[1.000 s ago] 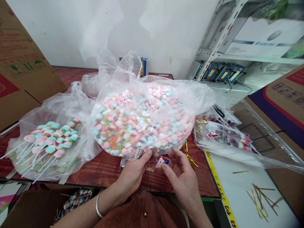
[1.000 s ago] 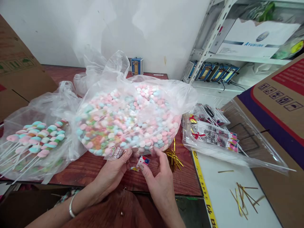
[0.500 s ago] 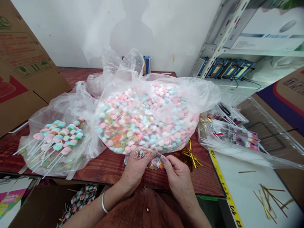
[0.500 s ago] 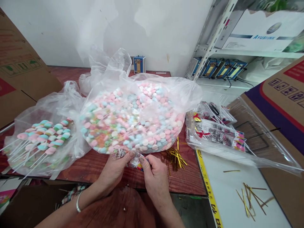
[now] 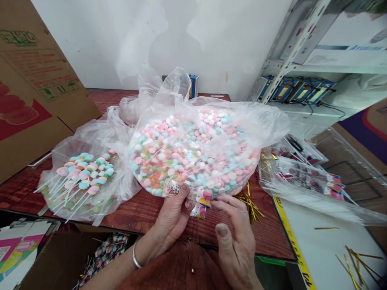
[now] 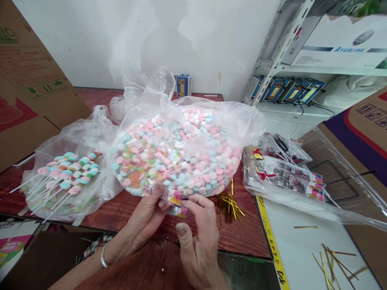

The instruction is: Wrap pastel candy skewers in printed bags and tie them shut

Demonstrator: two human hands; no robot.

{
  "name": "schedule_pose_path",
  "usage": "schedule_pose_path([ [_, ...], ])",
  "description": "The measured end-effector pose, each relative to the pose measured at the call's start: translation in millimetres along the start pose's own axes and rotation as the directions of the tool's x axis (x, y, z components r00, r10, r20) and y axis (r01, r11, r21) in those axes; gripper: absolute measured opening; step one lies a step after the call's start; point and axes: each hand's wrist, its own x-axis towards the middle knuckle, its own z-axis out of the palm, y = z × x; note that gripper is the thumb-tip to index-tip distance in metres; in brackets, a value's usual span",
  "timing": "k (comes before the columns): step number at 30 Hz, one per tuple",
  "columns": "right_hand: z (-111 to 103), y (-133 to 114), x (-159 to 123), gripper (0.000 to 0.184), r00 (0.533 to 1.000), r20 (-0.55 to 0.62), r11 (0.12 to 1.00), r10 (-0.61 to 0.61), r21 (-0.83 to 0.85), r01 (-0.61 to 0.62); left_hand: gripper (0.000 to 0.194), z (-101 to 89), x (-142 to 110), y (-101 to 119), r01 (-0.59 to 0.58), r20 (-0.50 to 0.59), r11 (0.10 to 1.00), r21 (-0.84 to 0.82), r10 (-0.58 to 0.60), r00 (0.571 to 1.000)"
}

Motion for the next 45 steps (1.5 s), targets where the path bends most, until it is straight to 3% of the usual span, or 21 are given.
schedule_pose_path([
  [12,13,-7,3,0.019,0.998,-0.010,0.996,0.065,0.067,-0.064,0.046,-4.2,-3,5,-0.070,0.079,0.996,0.060,0.065,0.995],
  [19,25,-3,3,0.019,0.992,0.087,0.988,0.092,0.115,-0.101,0.046,-1.0,-7,3,-0.075,0.066,0.992,0.105,0.068,0.995],
  [25,36,-5,5,0.024,0.983,0.093,0.984,0.159,0.072,-0.165,0.027,-2.1,-17,6,-0.082,0.164,0.960,0.269,0.038,0.986],
  [29,29,-7,5,0.023,0.979,0.140,0.987,0.149,0.040,-0.156,0.022,-7.8,-17,11,-0.073,0.147,0.939,0.336,0.024,0.989],
  [31,13,2,-2,0.021,0.974,0.150,0.984,0.169,0.023,-0.174,0.023,-8.9,-15,16,-0.081,0.119,0.941,0.328,0.044,0.992],
  [33,-10,19,-18,0.024,0.969,0.091,0.969,0.230,-0.108,-0.220,0.027,-8.8,-12,23,-0.102,0.081,0.951,0.292,0.082,0.993],
  [35,-34,43,-38,0.038,0.960,-0.026,0.885,0.279,-0.382,-0.267,0.030,-8.2,-9,29,-0.117,0.062,0.954,0.276,0.104,0.993],
  [38,-59,80,-66,0.060,0.950,-0.069,0.697,0.305,-0.664,-0.272,0.029,-7.3,-7,29,-0.123,0.075,0.949,0.290,0.106,0.992],
  [41,-61,107,-74,0.089,0.966,-0.077,0.633,0.247,-0.742,-0.221,0.025,-6.5,-8,21,-0.107,0.112,0.938,0.330,0.073,0.991],
  [45,-44,127,-56,0.108,0.954,-0.034,0.657,0.296,-0.718,-0.229,0.026,-4.3,-12,11,-0.083,0.099,0.926,0.368,0.050,0.994],
])
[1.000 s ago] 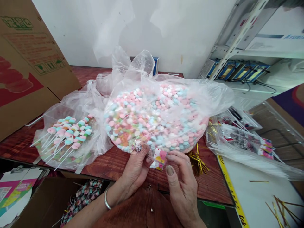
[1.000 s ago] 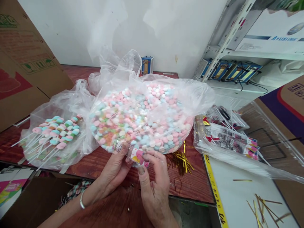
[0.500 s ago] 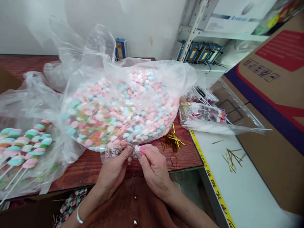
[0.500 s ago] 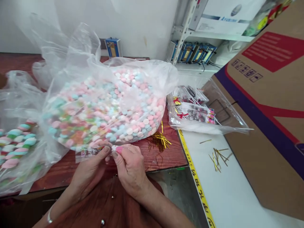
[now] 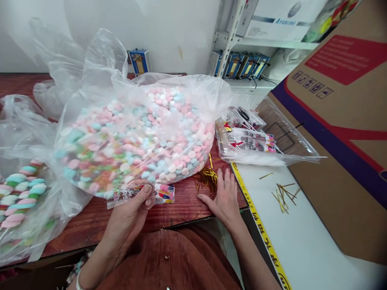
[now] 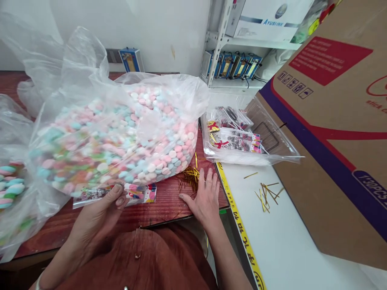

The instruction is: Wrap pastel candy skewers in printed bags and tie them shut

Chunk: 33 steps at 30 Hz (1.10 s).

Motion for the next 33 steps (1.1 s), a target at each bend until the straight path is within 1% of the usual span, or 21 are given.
schedule_pose_path([
  [2,7,-8,12,0.104,0.998,0.061,0.999,0.020,0.031,-0.022,0.028,3.1,-1,-2,-0.011,-0.017,1.000,0.003,0.011,1.000],
  [5,12,-26,22,0.097,0.989,0.150,0.995,-0.015,0.100,0.000,0.029,8.2,-2,-3,-0.024,-0.035,1.000,0.000,0.024,0.999],
  [8,12,-44,21,0.096,0.985,0.169,0.985,-0.037,0.175,0.007,0.029,11.1,-3,-5,-0.014,-0.042,1.000,0.015,0.014,0.999],
  [10,9,-51,17,0.093,0.989,0.149,0.981,-0.013,0.193,-0.016,0.029,11.1,-3,-5,-0.020,-0.040,0.999,0.027,0.021,0.999],
  [12,3,-53,13,0.089,0.992,0.128,0.982,-0.017,0.191,-0.007,0.030,11.3,-2,-4,-0.018,-0.033,0.999,0.046,0.019,0.999],
  [17,-6,-51,10,0.073,0.994,0.041,0.976,-0.105,0.195,0.095,0.033,20.3,-2,-4,0.017,-0.019,0.996,0.086,-0.016,1.000],
  [20,-5,-50,9,0.065,0.986,-0.063,0.955,-0.153,0.247,0.164,0.036,24.8,-2,-5,0.023,0.001,0.994,0.102,-0.024,1.000],
  [23,-8,-46,8,0.054,0.971,-0.174,0.918,-0.162,0.334,0.213,0.035,20.9,-1,-4,0.038,0.003,0.996,0.082,-0.039,0.999],
  [25,-15,-39,11,0.043,0.974,-0.209,0.884,-0.092,0.433,0.176,0.033,14.7,1,-3,0.027,0.000,0.998,0.054,-0.027,1.000],
  [27,-27,-29,15,0.034,0.975,-0.215,0.835,0.047,0.544,0.079,0.032,7.2,3,-1,-0.009,-0.009,1.000,0.015,0.010,1.000],
  [28,-34,-23,18,0.030,0.968,-0.209,0.804,0.138,0.594,0.013,0.032,3.3,3,1,-0.026,-0.017,1.000,0.001,0.026,1.000],
  [29,-41,-17,21,0.029,0.959,-0.202,0.784,0.201,0.620,-0.034,0.031,-0.6,4,3,-0.038,-0.026,0.999,-0.008,0.037,0.999],
  [32,-64,-6,26,0.030,0.922,-0.197,0.734,0.333,0.668,-0.122,0.033,-11.6,5,9,-0.061,-0.056,0.998,-0.032,0.059,0.997],
  [33,-71,-5,25,0.029,0.920,-0.176,0.722,0.351,0.677,-0.146,0.033,-14.8,5,11,-0.070,-0.062,0.996,-0.046,0.068,0.996],
])
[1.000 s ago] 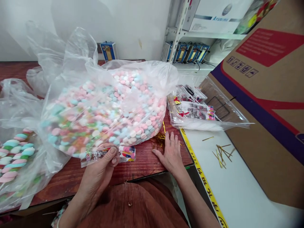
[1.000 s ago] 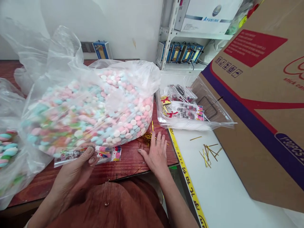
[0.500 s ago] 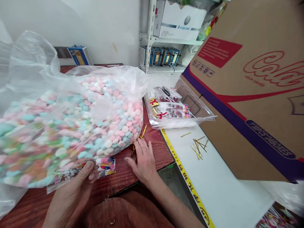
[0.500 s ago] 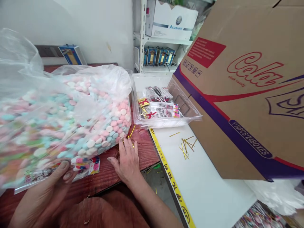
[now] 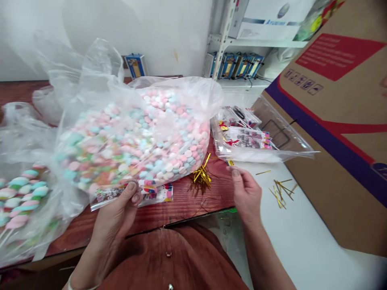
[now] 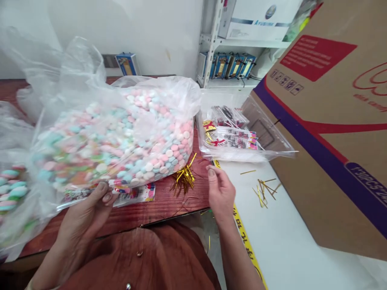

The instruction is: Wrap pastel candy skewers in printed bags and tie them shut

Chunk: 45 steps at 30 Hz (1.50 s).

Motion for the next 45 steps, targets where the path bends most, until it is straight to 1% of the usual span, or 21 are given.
schedule_pose_path([
  [1,-4,-4,-1,0.029,0.999,0.046,1.000,0.025,0.003,-0.025,0.034,-2.9,0,2,-0.009,-0.001,1.000,-0.016,0.009,1.000],
  [3,-7,-13,-8,0.028,0.956,0.290,0.999,0.048,0.003,-0.051,0.035,-8.2,0,7,-0.022,0.002,0.999,-0.046,0.022,1.000],
  [4,-7,-16,-13,0.027,0.890,0.453,0.999,0.048,-0.007,-0.051,0.034,-10.6,0,9,-0.027,0.004,0.998,-0.056,0.027,1.000],
  [6,0,-20,-25,0.026,0.701,0.712,0.999,0.042,-0.032,-0.026,0.034,-15.4,-2,12,-0.034,-0.001,0.997,-0.073,0.034,0.999],
  [7,5,-20,-31,0.026,0.631,0.774,0.999,0.041,-0.044,-0.012,0.033,-17.8,-4,12,-0.038,-0.006,0.996,-0.079,0.037,0.999],
  [8,12,-19,-35,0.027,0.600,0.799,0.999,0.044,-0.053,-0.003,0.032,-20.0,-5,13,-0.040,-0.011,0.996,-0.081,0.040,0.999],
  [9,19,-17,-38,0.027,0.606,0.794,0.998,0.046,-0.057,0.000,0.032,-22.2,-7,14,-0.041,-0.014,0.996,-0.083,0.040,0.999],
  [13,43,-10,-33,0.031,0.732,0.680,0.999,0.042,-0.050,-0.011,0.034,-28.0,-9,16,-0.038,-0.010,0.995,-0.094,0.037,0.999],
  [16,47,-15,-28,0.032,0.773,0.635,1.000,0.017,-0.027,0.000,0.034,-30.8,-11,18,-0.076,-0.017,0.990,-0.122,0.074,0.997],
  [20,44,-32,-34,0.030,0.770,0.638,1.000,-0.009,0.004,0.008,0.035,-41.4,-18,19,-0.115,-0.071,0.983,-0.141,0.106,0.992],
  [23,56,-43,-38,0.026,0.701,0.706,0.995,-0.100,0.051,0.090,0.034,-60.2,-21,21,-0.137,-0.117,0.980,-0.143,0.120,0.986],
  [24,66,-49,-39,0.025,0.681,0.714,0.986,-0.163,0.094,0.138,0.035,-68.8,-21,22,-0.154,-0.148,0.977,-0.148,0.132,0.980],
  [25,78,-57,-40,0.024,0.633,0.741,0.974,-0.224,0.144,0.176,0.035,-78.5,-22,25,-0.179,-0.187,0.971,-0.156,0.149,0.971],
  [28,121,-94,-52,0.022,0.454,0.819,0.934,-0.351,0.272,0.230,0.038,-110.6,-29,38,-0.276,-0.323,0.942,-0.191,0.206,0.924],
  [32,193,-152,-80,0.024,0.220,0.898,0.914,-0.380,0.329,0.236,0.039,-153.1,-43,59,-0.386,-0.483,0.899,-0.205,0.250,0.839],
  [34,235,-175,-96,0.025,0.142,0.909,0.912,-0.391,0.361,0.196,0.039,-171.5,-51,68,-0.434,-0.537,0.876,-0.209,0.268,0.800],
  [35,257,-184,-104,0.024,0.118,0.912,0.914,-0.392,0.373,0.158,0.039,-179.6,-55,71,-0.451,-0.557,0.867,-0.211,0.273,0.784],
  [38,320,-204,-128,0.017,0.114,0.937,0.944,-0.330,0.326,0.051,0.035,-200.3,-63,79,-0.490,-0.609,0.849,-0.197,0.286,0.740],
  [40,352,-214,-146,0.020,0.103,0.958,0.964,-0.266,0.268,0.003,0.034,-211.7,-68,83,-0.514,-0.645,0.837,-0.186,0.291,0.706],
  [42,376,-221,-164,0.030,0.072,0.981,0.980,-0.182,0.187,-0.062,0.033,-221.1,-70,86,-0.531,-0.665,0.826,-0.188,0.291,0.688],
  [45,398,-230,-192,0.036,0.038,0.997,0.983,-0.065,0.070,-0.170,0.031,-230.1,-70,91,-0.544,-0.670,0.815,-0.202,0.291,0.683],
])
